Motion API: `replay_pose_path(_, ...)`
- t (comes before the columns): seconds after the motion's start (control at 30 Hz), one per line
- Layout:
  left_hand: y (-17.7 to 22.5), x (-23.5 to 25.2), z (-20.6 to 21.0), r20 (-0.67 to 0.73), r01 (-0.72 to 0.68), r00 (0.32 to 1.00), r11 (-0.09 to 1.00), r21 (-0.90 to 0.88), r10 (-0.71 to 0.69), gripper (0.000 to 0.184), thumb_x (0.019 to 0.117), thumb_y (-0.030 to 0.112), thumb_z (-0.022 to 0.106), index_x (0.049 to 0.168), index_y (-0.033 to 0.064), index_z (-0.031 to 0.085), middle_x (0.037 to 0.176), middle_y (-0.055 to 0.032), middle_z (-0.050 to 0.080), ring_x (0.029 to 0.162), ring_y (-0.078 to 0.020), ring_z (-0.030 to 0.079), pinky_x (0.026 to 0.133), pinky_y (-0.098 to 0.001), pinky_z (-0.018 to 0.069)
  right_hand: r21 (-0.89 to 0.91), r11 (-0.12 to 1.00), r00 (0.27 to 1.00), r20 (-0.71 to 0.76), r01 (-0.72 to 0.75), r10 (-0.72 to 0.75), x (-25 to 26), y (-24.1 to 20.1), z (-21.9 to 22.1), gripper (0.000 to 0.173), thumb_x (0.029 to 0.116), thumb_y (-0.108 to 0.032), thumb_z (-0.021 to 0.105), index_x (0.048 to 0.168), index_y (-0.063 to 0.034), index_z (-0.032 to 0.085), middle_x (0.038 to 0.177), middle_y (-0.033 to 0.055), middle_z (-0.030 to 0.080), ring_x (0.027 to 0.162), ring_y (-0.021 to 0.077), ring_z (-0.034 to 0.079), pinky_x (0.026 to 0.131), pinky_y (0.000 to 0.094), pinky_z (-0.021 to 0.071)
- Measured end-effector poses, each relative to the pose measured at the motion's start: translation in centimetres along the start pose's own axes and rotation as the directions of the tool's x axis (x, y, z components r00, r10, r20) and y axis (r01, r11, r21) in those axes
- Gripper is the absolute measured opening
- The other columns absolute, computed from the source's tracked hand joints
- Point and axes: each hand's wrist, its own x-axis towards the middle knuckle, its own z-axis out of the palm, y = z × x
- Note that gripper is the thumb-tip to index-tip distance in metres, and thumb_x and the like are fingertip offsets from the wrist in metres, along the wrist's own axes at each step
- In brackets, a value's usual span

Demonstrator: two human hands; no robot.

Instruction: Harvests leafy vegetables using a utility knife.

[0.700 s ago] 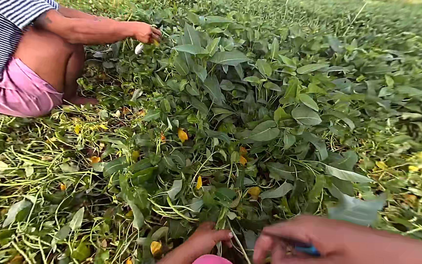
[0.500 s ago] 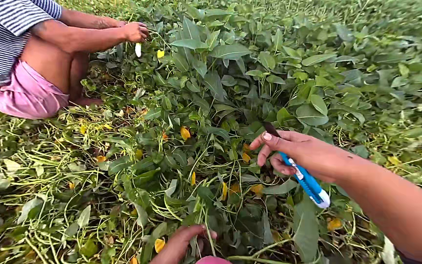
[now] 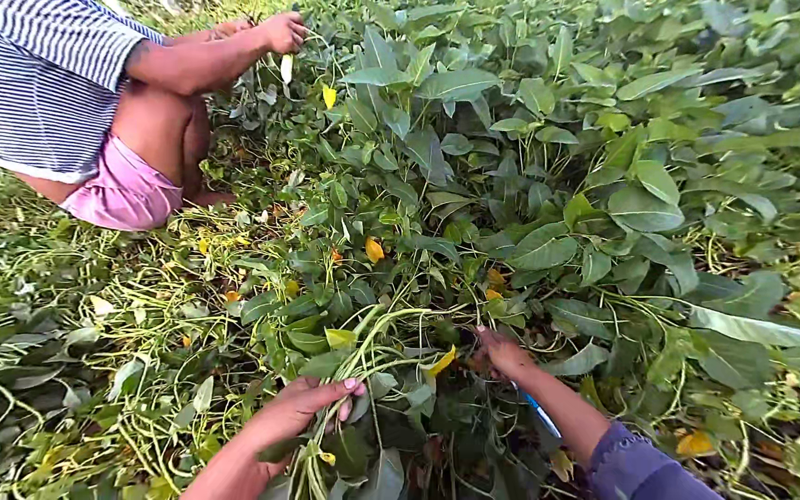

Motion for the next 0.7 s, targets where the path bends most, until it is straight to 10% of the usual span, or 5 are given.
replay_pose_path(0.17,6.3,1.3,1.9,0.042,-0.044,0.998,0.987,0.155,0.038,0.019,0.1039,0.012,0.056,0.101,0.0012,0.072,0.068,-0.0009,0.064,0.054,-0.003,0.054,0.052,-0.0153,0.0453,0.088,0.994,0.984,0.168,-0.065,0.05,-0.2,-2.5,2.7,0.056,0.1119,-0.051,0.023,0.134,-0.0074,0.05,0.075,0.0034,0.051,0.055,0.0122,0.048,0.054,0.029,0.0451)
replay_pose_path(0.33,9.4,1.0,-0.4,0.025,-0.052,0.999,0.947,0.316,0.046,0.023,0.1038,0.013,0.056,0.09,0.0037,0.072,0.063,0.001,0.061,0.051,-0.0022,0.051,0.048,-0.0152,0.0428,-0.023,1.0,1.0,-0.009,-0.006,0.005,1.9,-2.1,2.6,0.06,0.1128,-0.044,0.028,0.138,0.0049,0.05,0.109,0.0257,0.064,0.084,0.0331,0.065,0.079,0.0501,0.0543)
replay_pose_path(0.47,10.8,-1.5,-4.1,-0.15,-0.186,0.967,0.974,0.129,0.205,0.028,0.1079,0.018,0.043,0.098,0.0085,0.066,0.074,0.0022,0.062,0.057,-0.001,0.055,0.051,-0.0137,0.0479,0.134,0.991,0.999,0.028,0.017,-0.021,-2.0,-5.5,0.2,0.057,0.1109,-0.053,0.019,0.152,-0.0155,0.032,0.092,0.0116,0.064,0.06,0.0164,0.054,0.056,0.0327,0.0459)
replay_pose_path(0.7,11.4,-5.5,-5.1,-0.458,-0.299,0.868,0.937,-0.178,0.19,0.026,0.1102,0.026,0.042,0.109,0.0091,0.062,0.086,-0.0024,0.066,0.066,-0.0067,0.063,0.056,-0.0194,0.0547,0.164,0.75,0.755,0.038,0.641,-0.654,-8.0,-10.4,-4.2,0.02,0.1045,-0.019,0.057,0.119,-0.0127,0.069,0.083,0.004,0.069,0.048,0.0102,0.051,0.044,0.0229,0.0429)
